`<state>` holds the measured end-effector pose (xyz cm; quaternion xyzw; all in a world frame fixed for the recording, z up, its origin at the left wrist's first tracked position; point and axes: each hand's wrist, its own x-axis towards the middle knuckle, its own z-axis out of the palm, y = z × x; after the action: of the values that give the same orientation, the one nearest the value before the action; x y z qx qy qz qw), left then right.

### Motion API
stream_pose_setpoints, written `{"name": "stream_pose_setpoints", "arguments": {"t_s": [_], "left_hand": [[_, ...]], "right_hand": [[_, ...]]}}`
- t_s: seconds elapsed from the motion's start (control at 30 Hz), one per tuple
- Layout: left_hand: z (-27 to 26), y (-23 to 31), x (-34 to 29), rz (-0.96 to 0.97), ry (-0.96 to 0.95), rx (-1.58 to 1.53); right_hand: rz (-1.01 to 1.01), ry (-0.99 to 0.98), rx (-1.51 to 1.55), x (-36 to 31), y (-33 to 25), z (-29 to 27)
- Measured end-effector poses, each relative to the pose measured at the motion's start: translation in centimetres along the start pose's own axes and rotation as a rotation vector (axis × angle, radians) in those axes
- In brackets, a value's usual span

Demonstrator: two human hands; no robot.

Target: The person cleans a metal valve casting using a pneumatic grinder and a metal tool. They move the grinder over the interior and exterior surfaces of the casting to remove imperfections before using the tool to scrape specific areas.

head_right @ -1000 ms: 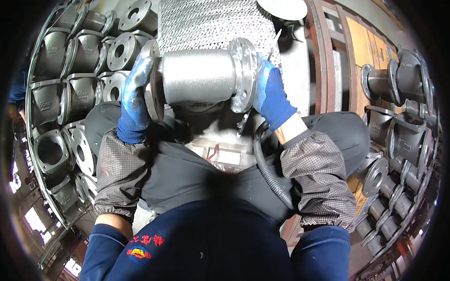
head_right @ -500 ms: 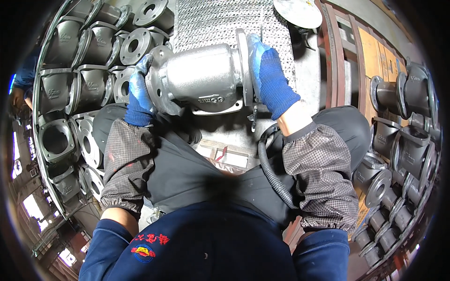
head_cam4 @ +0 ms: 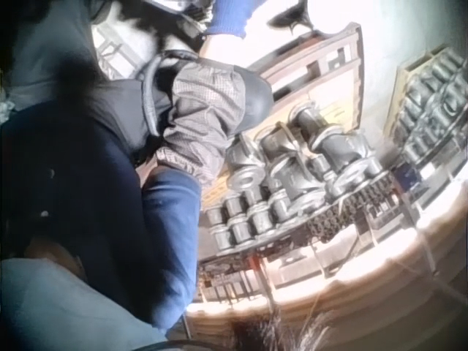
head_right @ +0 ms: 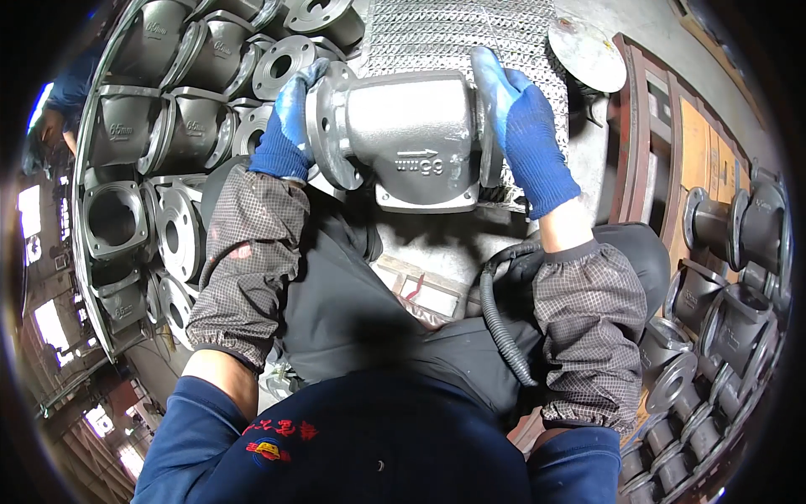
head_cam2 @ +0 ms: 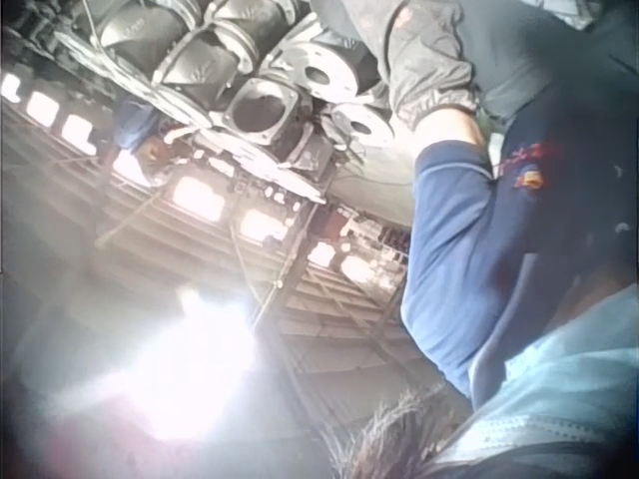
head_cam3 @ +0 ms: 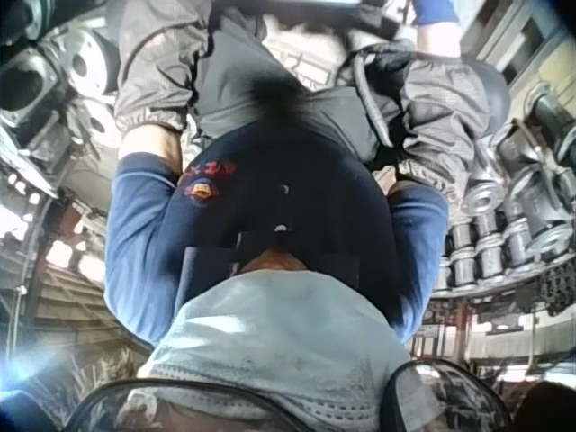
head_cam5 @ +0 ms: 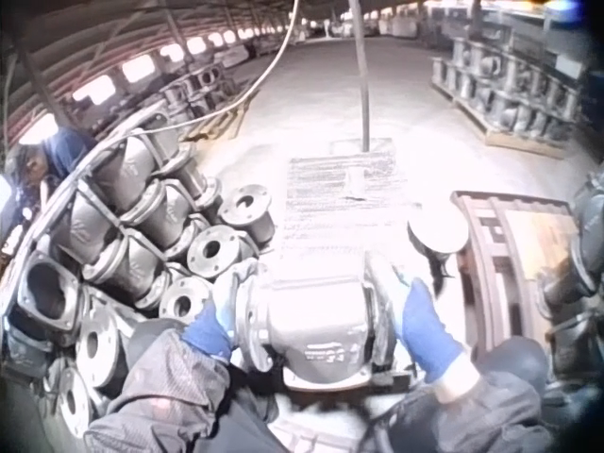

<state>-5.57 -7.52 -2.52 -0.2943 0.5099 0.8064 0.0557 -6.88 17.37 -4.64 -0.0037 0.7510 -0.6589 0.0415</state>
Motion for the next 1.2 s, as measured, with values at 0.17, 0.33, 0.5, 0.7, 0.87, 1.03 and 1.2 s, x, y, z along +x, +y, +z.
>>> {"name": "stream_pose_setpoints", "arguments": {"t_s": [0.17,0.33,0.5,0.7,0.87,1.03,1.2], "left_hand": [[-0.5,-0.3,0.2,0.006,-0.099,-0.125],[-0.9,-0.1,1.3,0.034,-0.097,-0.125],[-0.9,-0.3,2.8,0.054,-0.11,-0.115],[1.0,1.3,2.4,0.121,-0.059,-0.118],[0.7,0.5,3.6,0.125,-0.252,-0.16],[1.6,-0.8,3.5,0.185,-0.132,0.027],[1.0,-1.8,2.5,0.261,-0.21,0.016]], "right_hand": [[-0.046,0.017,-0.21,-1.6,-0.5,-0.8],[-0.196,0.012,-0.352,-2.7,-1.3,-0.6],[-0.187,-0.057,-0.188,-3.9,-1.4,-0.7],[-0.593,-0.083,-0.488,-1.9,3.5,-2.3],[-0.48,-0.064,-0.218,-0.9,3.7,-1.5],[-0.053,-0.023,0.044,0.0,2.3,-0.7],[-0.054,-0.012,0.054,-0.8,1.9,-0.5]]}}
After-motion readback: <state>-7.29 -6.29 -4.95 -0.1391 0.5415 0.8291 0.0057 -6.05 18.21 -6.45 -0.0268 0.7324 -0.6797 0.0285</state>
